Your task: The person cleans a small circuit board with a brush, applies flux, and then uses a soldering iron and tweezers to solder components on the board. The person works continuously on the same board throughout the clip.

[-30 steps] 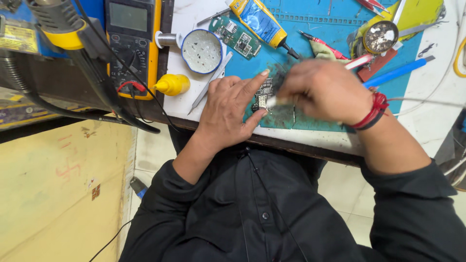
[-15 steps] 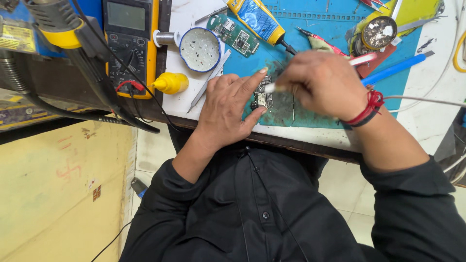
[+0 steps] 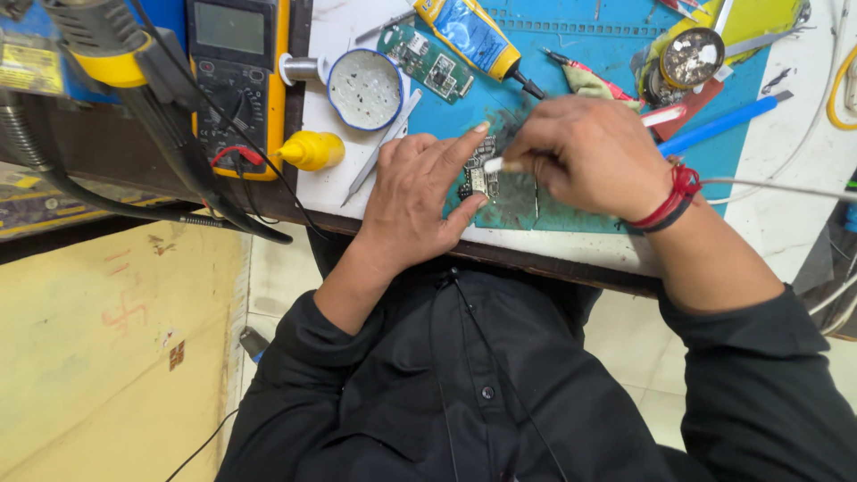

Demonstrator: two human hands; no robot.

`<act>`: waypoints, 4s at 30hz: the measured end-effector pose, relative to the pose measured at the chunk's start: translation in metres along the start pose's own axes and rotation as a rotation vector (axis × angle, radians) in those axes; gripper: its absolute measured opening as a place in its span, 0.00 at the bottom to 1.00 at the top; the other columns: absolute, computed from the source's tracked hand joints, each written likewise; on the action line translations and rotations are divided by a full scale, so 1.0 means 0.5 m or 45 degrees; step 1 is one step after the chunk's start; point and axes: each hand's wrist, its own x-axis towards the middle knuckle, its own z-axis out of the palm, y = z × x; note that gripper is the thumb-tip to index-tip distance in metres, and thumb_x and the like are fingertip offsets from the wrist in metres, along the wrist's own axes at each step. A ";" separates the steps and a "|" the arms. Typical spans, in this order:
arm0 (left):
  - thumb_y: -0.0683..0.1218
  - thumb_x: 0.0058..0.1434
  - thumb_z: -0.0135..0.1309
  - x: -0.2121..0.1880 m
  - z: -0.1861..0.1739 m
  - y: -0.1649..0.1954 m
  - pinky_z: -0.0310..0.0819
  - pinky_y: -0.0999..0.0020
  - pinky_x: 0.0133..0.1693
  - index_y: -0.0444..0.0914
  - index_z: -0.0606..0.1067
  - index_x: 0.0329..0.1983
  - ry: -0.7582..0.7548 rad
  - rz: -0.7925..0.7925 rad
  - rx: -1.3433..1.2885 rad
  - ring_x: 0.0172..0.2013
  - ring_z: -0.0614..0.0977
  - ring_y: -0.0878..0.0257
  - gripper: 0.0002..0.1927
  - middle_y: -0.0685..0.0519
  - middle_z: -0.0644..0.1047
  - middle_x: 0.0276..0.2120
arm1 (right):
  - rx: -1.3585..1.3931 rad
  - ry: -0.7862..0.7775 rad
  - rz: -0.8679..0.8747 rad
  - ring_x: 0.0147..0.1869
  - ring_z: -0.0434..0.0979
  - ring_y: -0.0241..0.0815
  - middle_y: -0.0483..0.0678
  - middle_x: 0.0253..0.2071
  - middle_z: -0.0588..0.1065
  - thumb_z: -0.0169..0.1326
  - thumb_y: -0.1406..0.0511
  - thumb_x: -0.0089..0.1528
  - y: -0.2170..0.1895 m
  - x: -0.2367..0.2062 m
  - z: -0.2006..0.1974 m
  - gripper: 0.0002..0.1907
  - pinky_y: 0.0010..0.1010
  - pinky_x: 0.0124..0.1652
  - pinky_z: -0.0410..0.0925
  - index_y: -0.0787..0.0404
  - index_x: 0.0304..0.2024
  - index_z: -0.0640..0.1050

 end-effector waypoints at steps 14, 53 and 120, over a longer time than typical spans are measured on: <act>0.51 0.61 0.65 -0.002 -0.001 -0.002 0.61 0.53 0.58 0.42 0.61 0.74 0.006 0.008 0.019 0.51 0.74 0.51 0.41 0.52 0.77 0.53 | 0.039 -0.070 -0.064 0.41 0.78 0.52 0.46 0.32 0.77 0.64 0.66 0.56 0.001 0.001 0.003 0.04 0.43 0.38 0.68 0.55 0.33 0.82; 0.51 0.62 0.65 -0.004 0.000 -0.001 0.60 0.52 0.60 0.42 0.61 0.75 -0.023 -0.012 -0.015 0.51 0.74 0.51 0.40 0.51 0.78 0.54 | 0.070 -0.100 -0.018 0.40 0.79 0.51 0.46 0.33 0.78 0.64 0.67 0.54 0.011 -0.001 0.007 0.05 0.42 0.37 0.69 0.54 0.34 0.83; 0.39 0.67 0.54 -0.036 -0.120 -0.021 0.52 0.48 0.71 0.40 0.81 0.55 0.221 0.184 0.797 0.51 0.73 0.58 0.14 0.56 0.74 0.44 | 0.232 0.114 0.239 0.30 0.80 0.39 0.46 0.32 0.80 0.65 0.61 0.64 0.074 -0.030 0.016 0.09 0.29 0.32 0.69 0.58 0.41 0.84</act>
